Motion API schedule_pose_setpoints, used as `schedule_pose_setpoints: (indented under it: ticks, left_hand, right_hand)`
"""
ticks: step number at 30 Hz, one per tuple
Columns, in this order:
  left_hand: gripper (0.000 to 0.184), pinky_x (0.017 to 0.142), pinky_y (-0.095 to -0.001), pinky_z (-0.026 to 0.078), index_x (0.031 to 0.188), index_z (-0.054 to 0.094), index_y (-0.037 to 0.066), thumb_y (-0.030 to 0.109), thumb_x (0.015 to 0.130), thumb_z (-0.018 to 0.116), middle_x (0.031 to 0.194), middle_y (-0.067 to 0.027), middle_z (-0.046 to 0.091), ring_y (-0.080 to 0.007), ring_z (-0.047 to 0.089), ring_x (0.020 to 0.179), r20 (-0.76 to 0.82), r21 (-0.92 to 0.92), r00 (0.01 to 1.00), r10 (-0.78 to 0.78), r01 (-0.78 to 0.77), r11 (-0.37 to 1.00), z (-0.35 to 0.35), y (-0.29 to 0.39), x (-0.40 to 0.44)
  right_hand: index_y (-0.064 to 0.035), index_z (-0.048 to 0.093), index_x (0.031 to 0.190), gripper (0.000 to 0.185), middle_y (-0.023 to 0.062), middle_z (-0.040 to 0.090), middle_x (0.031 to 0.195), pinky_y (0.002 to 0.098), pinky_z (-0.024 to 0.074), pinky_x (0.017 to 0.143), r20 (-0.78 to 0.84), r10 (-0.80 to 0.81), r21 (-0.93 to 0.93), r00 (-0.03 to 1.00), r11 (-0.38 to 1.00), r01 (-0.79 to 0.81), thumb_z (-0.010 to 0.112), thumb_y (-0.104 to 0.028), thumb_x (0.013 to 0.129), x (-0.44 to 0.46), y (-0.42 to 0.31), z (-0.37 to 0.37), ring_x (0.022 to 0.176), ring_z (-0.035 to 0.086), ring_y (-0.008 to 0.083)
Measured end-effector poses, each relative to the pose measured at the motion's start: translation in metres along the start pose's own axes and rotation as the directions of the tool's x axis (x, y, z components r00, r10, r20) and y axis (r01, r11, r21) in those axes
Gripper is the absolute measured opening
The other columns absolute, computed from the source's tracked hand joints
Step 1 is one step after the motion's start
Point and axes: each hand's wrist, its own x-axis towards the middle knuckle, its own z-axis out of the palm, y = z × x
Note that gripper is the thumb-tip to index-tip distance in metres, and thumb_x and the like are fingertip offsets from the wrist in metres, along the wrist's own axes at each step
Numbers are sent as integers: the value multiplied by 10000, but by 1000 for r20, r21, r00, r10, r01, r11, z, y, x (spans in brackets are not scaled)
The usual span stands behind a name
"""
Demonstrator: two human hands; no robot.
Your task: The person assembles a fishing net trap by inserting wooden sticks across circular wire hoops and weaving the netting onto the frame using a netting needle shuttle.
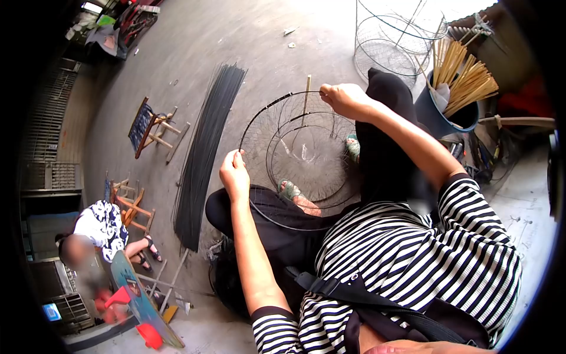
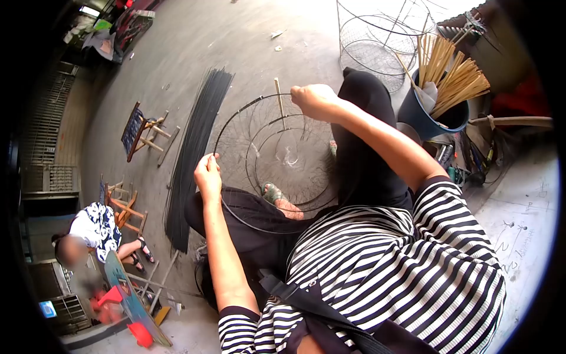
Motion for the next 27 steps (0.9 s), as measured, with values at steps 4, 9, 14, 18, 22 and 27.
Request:
schedule_pose_setpoints:
  ticks: [4, 9, 14, 18, 22, 27]
  left_hand:
    - [254, 682, -347, 473, 1053, 656, 29, 228, 906, 600, 843, -112, 647, -247, 611, 756, 53, 422, 964, 260, -258, 869, 6, 30, 27]
    - [382, 894, -401, 435, 1098, 631, 65, 187, 755, 747, 1086, -119, 639, -293, 589, 1040, 75, 343, 812, 578, -565, 750, 60, 88, 36]
    - [255, 882, -374, 405, 976, 643, 88, 141, 748, 744, 977, -59, 650, -235, 601, 934, 31, 240, 731, 681, -667, 705, 99, 81, 54]
    - [114, 829, -371, 429, 875, 617, 61, 86, 788, 686, 896, -64, 644, -251, 607, 866, -34, 163, 779, 627, -614, 772, 102, 80, 55]
    - [77, 802, -386, 442, 868, 567, 55, 50, 813, 620, 881, -79, 632, -284, 601, 835, -16, 214, 793, 609, -593, 776, 94, 71, 56]
    - [68, 655, -378, 485, 822, 543, 15, 38, 823, 607, 801, -109, 634, -285, 622, 716, 105, 234, 880, 463, -474, 849, 87, 68, 57]
  right_hand:
    - [-17, 564, 900, 182, 194, 633, 762, 457, 490, 644, 28, 74, 130, 997, 989, -77, 503, -187, 917, -14, -3, -7, 735, 635, 381]
    - [-22, 564, 907, 178, 204, 631, 788, 471, 480, 677, 4, 60, 246, 998, 967, -59, 498, -187, 918, -9, -8, 2, 770, 626, 395]
    - [-27, 584, 925, 180, 207, 636, 813, 466, 478, 709, 28, 113, 322, 993, 940, -116, 509, -190, 911, -9, -16, -4, 800, 623, 392]
    - [-31, 598, 903, 171, 188, 644, 799, 458, 491, 697, -12, 110, 243, 994, 965, -104, 520, -183, 903, -8, -10, 3, 791, 630, 380]
    - [-29, 600, 887, 167, 183, 646, 792, 451, 497, 684, 16, 127, 213, 992, 969, -127, 528, -180, 897, -7, -6, 11, 785, 637, 371]
    - [-43, 621, 928, 176, 176, 651, 819, 434, 505, 705, 28, 133, 177, 991, 975, -136, 531, -193, 905, -8, -9, 12, 802, 644, 350]
